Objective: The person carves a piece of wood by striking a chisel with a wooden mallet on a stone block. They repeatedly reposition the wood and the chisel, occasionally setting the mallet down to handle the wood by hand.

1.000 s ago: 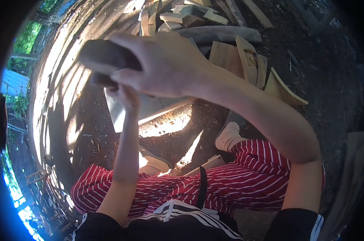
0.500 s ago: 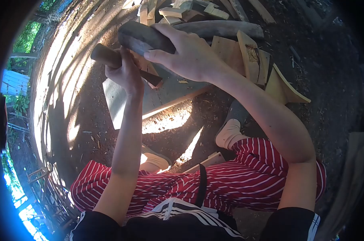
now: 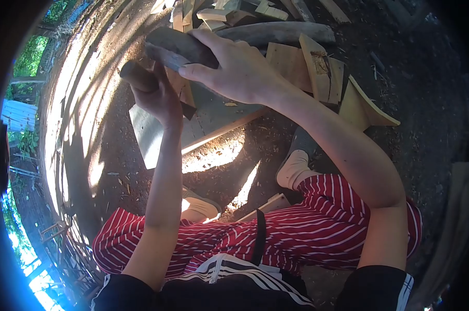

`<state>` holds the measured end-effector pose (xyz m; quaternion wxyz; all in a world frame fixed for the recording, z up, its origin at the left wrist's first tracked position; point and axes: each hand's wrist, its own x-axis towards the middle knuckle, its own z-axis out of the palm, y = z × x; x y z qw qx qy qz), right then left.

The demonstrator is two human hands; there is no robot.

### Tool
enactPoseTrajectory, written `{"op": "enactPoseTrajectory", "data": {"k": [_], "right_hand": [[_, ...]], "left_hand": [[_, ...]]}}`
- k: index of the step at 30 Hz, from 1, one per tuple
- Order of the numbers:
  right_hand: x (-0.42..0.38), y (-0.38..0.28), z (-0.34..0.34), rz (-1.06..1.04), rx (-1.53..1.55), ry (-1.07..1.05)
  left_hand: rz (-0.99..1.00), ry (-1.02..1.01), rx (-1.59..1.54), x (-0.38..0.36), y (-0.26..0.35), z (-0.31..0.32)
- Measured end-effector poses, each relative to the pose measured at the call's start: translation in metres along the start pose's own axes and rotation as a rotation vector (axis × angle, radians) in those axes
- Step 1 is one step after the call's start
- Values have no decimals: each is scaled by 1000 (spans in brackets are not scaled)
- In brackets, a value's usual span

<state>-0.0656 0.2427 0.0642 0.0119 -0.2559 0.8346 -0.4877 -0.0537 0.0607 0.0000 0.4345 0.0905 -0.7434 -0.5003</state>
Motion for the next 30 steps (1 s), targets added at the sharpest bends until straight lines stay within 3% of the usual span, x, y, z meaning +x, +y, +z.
{"op": "enactPoseTrajectory", "data": {"k": [3, 6, 8, 9, 18, 20, 23, 27, 30], "right_hand": [[-2, 3, 5, -48, -44, 40], [-2, -1, 5, 34, 32, -34], [-1, 3, 7, 11, -7, -33], [-1, 4, 8, 11, -8, -37], [-2, 2, 11, -10, 6, -42], [-2, -5, 7, 147, 44, -158], [-2, -5, 7, 164, 64, -168], [-1, -6, 7, 134, 27, -147], [2, -17, 3, 99, 31, -145]], "left_hand": [[-44, -23, -40, 2, -13, -13], [-40, 49, -127, 10, -11, -16], [-212, 36, -308, 16, 12, -20], [-183, 15, -349, 21, 10, -22], [-186, -27, -284, 15, 12, -21], [-124, -15, -214, 16, -4, -21], [-55, -5, -147, 15, -14, -19], [-159, -13, -158, 13, -13, -19], [-105, -16, -113, 10, -15, -20]]}}
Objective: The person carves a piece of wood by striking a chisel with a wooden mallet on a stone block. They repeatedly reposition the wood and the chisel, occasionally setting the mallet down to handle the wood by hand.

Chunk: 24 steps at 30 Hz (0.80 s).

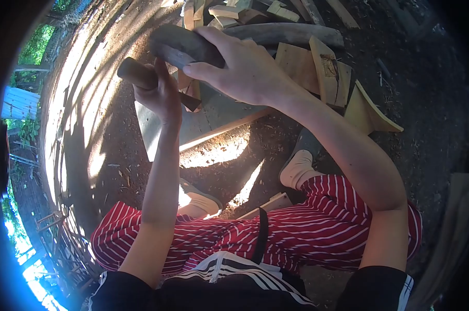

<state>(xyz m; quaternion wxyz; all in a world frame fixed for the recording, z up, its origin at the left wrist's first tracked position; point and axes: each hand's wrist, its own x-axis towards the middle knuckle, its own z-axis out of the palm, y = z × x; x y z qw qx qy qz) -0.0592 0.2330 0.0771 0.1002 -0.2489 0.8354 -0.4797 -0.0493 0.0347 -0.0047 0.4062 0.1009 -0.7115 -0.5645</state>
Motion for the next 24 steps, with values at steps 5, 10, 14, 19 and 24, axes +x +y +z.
{"op": "enactPoseTrajectory", "data": {"k": [5, 10, 14, 19, 24], "right_hand": [[8, -67, -15, -226, 57, 150], [11, -91, -6, -367, -442, 59], [25, -90, -10, -354, -525, 59], [19, -88, 4, -527, -305, 242], [29, -88, -7, -384, -400, 72]], "left_hand": [[125, -12, 134, -13, -3, 0], [-409, 374, -698, -33, -30, 9], [238, -32, 127, -22, -3, -5], [-88, 288, 100, -28, -7, 19], [109, -144, 144, -16, -21, -10]]}}
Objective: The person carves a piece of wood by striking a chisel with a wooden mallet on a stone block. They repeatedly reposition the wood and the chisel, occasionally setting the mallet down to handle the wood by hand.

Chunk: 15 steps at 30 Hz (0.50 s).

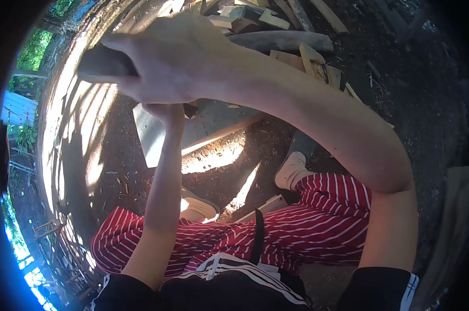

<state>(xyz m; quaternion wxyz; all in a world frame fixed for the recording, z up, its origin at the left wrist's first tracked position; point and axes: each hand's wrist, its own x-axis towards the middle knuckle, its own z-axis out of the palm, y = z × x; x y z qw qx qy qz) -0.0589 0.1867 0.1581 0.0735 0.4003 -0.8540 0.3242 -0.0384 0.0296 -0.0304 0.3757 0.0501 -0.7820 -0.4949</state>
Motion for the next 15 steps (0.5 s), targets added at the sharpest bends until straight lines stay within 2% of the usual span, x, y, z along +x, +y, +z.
{"op": "enactPoseTrajectory", "data": {"k": [1, 2, 4, 5, 7, 8, 10, 11, 12, 14, 15], "right_hand": [[2, -3, 3, -92, 160, 179], [2, -2, 7, -90, 159, 168], [1, -5, 16, -272, 184, 478], [-9, -8, 9, -54, 32, 70], [-10, -5, 7, -34, -4, 43], [-8, -1, 6, -8, -44, 1], [-5, 1, 8, 6, 75, -30], [-2, -1, 9, -117, 125, 207], [-1, -3, 10, -242, 176, 447], [-7, -2, 18, -246, 230, 425], [-11, 2, 21, -131, 113, 163]], "left_hand": [[27, 9, 23, -3, -8, -1], [17, 12, 21, -7, -15, 5], [-127, 221, -497, -14, -23, 12], [-118, 224, -489, -12, -7, 8], [-48, 191, -136, -4, 23, 4], [-42, 193, -147, 0, 22, 8], [3, 131, -181, -5, 10, 3], [-213, 2, -14, -15, -46, -7], [-219, 4, -11, -19, -53, 1], [-230, 187, -641, -17, -38, 12], [-798, 211, -1173, -14, -30, 4]]}}
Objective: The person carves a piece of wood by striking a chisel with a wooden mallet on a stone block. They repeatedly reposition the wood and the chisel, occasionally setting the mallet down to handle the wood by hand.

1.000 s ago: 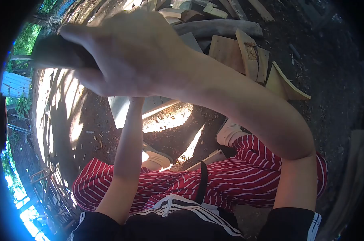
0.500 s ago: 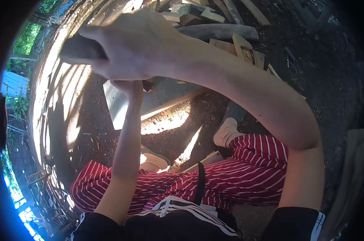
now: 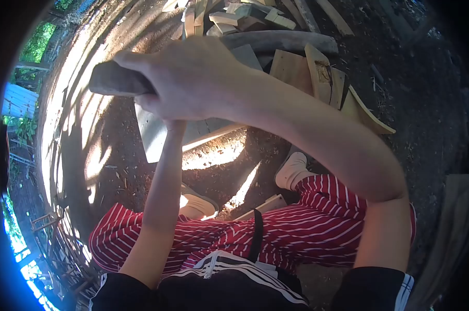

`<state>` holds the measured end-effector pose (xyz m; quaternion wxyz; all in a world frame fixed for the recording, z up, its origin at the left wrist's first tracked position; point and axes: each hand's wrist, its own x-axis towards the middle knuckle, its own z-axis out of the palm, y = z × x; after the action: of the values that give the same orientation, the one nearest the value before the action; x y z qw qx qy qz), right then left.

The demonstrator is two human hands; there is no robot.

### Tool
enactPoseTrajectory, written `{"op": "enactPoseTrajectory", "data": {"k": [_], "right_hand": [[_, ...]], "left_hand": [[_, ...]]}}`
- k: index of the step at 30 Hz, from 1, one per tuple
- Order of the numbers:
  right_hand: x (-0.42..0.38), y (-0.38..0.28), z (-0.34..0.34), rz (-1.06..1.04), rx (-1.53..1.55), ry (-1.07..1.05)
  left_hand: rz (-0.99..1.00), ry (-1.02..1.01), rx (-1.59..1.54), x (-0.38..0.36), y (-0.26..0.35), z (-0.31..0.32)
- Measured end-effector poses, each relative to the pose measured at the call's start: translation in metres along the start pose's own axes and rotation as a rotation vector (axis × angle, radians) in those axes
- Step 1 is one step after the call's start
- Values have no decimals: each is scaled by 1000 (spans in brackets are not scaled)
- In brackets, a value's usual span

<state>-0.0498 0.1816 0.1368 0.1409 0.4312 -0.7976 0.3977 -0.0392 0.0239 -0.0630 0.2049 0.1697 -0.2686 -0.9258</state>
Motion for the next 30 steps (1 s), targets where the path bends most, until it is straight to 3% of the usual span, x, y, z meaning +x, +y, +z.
{"op": "enactPoseTrajectory", "data": {"k": [1, 3, 4, 5, 6, 7, 8, 9, 10, 11, 14, 16, 18, 19, 20, 21, 23, 25, 26, 27, 29, 30], "right_hand": [[-2, 1, -1, 130, -116, -259], [7, -9, -12, 125, -189, -278], [7, -12, -11, 49, -105, -98], [9, -14, -10, -33, -28, 82], [11, -16, -10, -106, -20, 242], [9, -16, -10, -108, -17, 238], [5, -15, -12, 66, -74, -75], [2, -14, -14, 236, -136, -381], [4, -12, -13, 200, -94, -278], [7, -9, -15, 194, -107, -268], [13, -12, -12, -28, -20, 124], [8, -17, -13, 28, -56, 11], [2, -10, 0, 135, -239, -313], [7, -11, -4, 132, -244, -299], [12, -9, -11, 80, -276, -301], [15, -9, -14, 34, -296, -311], [18, -11, -9, 66, -193, -226], [17, -8, 2, -166, -95, 291], [7, -11, -3, -15, -131, 1], [6, -9, -3, -28, -127, 7], [11, -8, -8, 176, -260, -400], [13, -6, -9, 177, -229, -375]], "left_hand": [[1, -13, 2, 3, -1, -1], [158, -250, -15, 17, -15, -22], [507, -327, 542, 30, -20, -47], [496, -320, 540, 31, -27, -43], [745, -127, 758, 30, -35, -37], [994, 80, 973, 27, -36, -28], [1002, 83, 973, 11, -23, -12], [949, -35, 1021, -14, -1, 10], [890, -164, 1064, -27, 11, 24], [900, -173, 1051, -23, 10, 29], [830, -172, 1101, -24, 11, 19], [634, -178, 893, -23, 12, 18], [682, -64, 794, -28, 9, 33], [708, 36, 694, -31, 8, 43], [771, -91, 971, -30, 17, 41], [772, -91, 968, -24, 20, 34], [738, -154, 1043, -17, 18, 22], [725, -161, 972, -17, 14, 18], [720, -176, 911, -22, 18, 27], [690, -70, 638, -31, 12, 41], [754, -175, 920, -21, 21, 37], [759, -170, 920, -17, 22, 32]]}}
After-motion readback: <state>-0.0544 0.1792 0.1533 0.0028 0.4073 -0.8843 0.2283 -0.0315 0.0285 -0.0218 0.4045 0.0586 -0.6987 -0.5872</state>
